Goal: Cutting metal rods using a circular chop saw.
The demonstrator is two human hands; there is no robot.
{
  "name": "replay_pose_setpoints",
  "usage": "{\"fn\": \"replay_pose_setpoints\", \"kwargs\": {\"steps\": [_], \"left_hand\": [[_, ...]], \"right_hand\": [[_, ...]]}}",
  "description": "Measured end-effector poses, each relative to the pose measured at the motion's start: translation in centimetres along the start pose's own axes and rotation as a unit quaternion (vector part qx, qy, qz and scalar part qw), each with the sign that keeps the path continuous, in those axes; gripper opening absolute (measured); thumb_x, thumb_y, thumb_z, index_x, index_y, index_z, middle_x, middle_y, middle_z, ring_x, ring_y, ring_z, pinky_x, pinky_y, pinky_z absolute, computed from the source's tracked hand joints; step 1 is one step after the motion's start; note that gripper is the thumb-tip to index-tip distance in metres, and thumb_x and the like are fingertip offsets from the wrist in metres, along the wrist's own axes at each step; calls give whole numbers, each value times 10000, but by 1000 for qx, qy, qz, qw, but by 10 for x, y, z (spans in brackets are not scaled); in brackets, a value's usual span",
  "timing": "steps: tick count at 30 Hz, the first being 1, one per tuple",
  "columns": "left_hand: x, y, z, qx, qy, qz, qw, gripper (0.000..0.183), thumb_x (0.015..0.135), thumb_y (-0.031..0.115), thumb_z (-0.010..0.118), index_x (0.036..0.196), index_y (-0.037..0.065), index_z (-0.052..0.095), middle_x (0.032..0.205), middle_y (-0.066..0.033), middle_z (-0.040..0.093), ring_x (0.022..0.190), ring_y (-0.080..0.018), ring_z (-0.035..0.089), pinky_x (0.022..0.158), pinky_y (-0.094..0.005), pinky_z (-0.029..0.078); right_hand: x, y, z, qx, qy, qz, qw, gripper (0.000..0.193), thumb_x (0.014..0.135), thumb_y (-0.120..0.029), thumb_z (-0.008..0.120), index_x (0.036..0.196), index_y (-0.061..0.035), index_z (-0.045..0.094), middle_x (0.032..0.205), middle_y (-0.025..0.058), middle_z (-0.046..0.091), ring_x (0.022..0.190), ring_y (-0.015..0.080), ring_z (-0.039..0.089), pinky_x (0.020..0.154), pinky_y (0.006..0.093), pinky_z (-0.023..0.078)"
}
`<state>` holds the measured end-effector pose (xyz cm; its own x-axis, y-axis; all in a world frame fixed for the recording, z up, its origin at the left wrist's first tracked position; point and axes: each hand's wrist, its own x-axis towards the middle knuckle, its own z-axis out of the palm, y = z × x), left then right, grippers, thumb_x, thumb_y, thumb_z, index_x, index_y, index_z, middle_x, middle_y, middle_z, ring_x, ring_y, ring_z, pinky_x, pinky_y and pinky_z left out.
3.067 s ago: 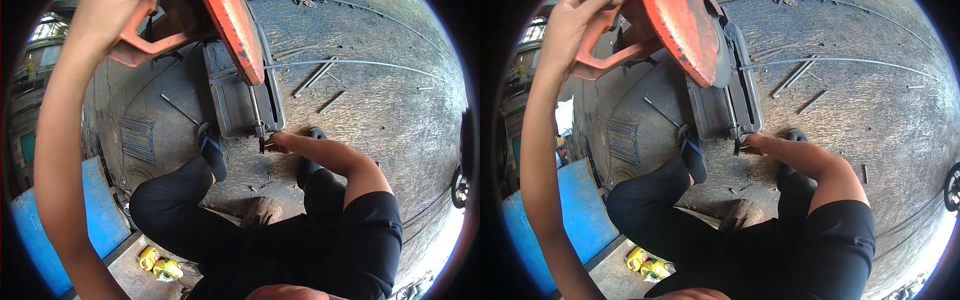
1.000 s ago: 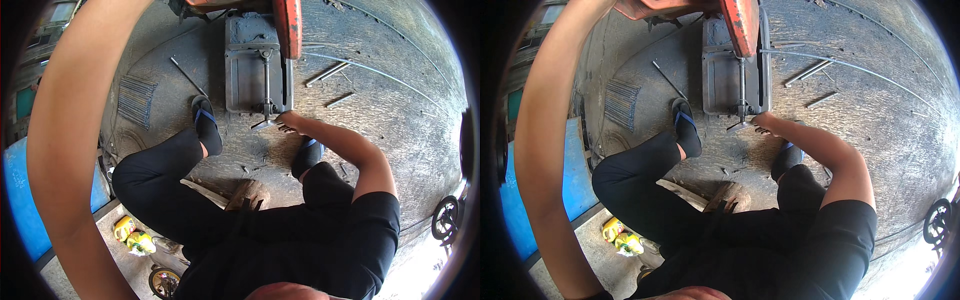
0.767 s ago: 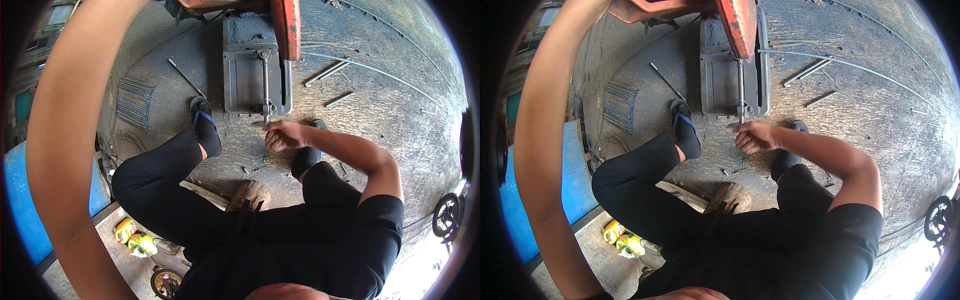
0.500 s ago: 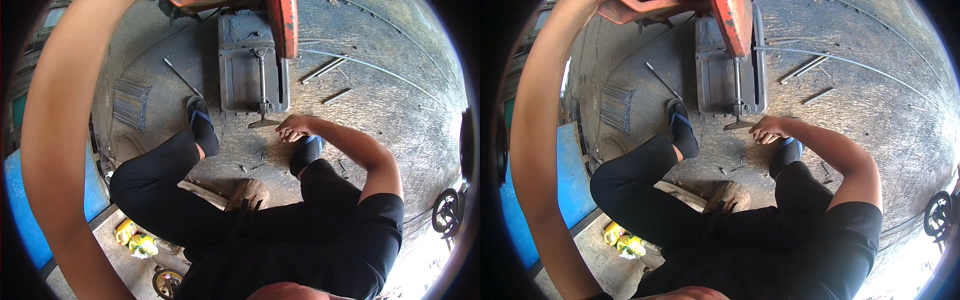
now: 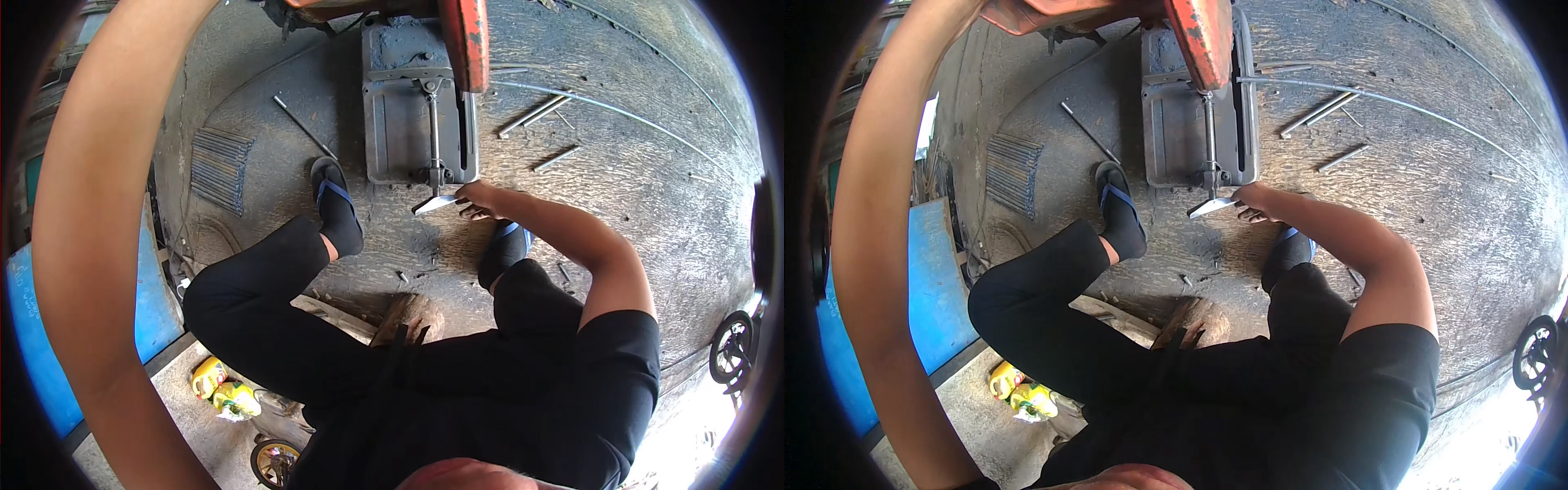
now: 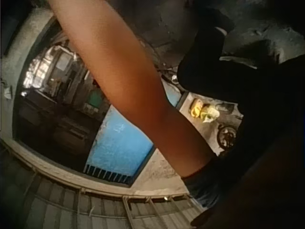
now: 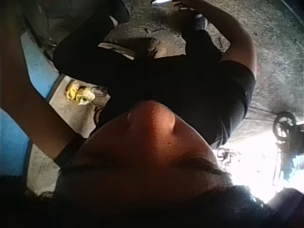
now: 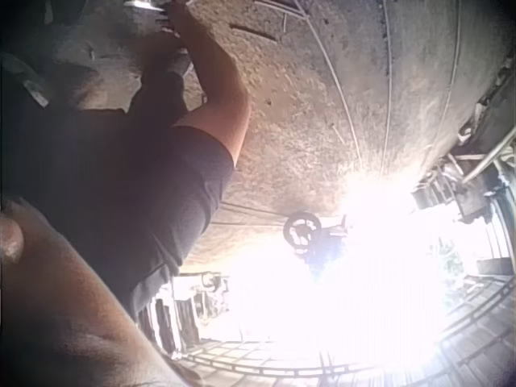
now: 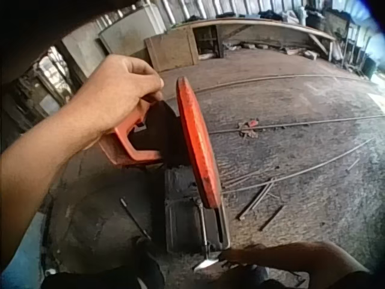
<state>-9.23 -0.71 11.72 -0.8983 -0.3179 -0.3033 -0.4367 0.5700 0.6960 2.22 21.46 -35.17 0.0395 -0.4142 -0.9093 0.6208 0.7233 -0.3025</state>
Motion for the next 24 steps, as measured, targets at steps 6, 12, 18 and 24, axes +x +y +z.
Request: {"fn": "replay_pose_setpoints", "kwargs": {"steps": [6,12,18,24], "left_hand": [[-24,-23,29,104,98,283,948,206,890,143,559,858,-44,640,767,-91,632,688,-149,575,676,-285,477],[-14,-31,32,117,124,276,946,195,896,131,553,857,-42,634,753,-85,627,670,-138,571,637,-278,478],[-11,-29,25,130,127,291,939,180,888,118,566,851,-46,630,750,-92,628,644,-145,580,603,-281,491],[-5,-29,33,148,157,282,935,163,883,108,574,859,-47,620,752,-93,628,606,-141,577,549,-281,497]], "right_hand": [[-30,-11,-23,27,-326,92,940,249,897,-277,577,925,-41,651,775,93,670,445,101,514,450,239,483],[-17,14,-30,-330,-245,158,898,321,901,-407,561,1121,-176,601,1048,23,687,733,47,574,742,296,484],[11,-22,-182,-262,182,-125,939,156,880,-221,582,880,-88,663,773,76,681,544,132,604,409,274,455],[-7,-75,-285,456,268,-206,823,351,899,-278,538,1101,8,515,929,161,637,864,266,644,712,347,546]]}}
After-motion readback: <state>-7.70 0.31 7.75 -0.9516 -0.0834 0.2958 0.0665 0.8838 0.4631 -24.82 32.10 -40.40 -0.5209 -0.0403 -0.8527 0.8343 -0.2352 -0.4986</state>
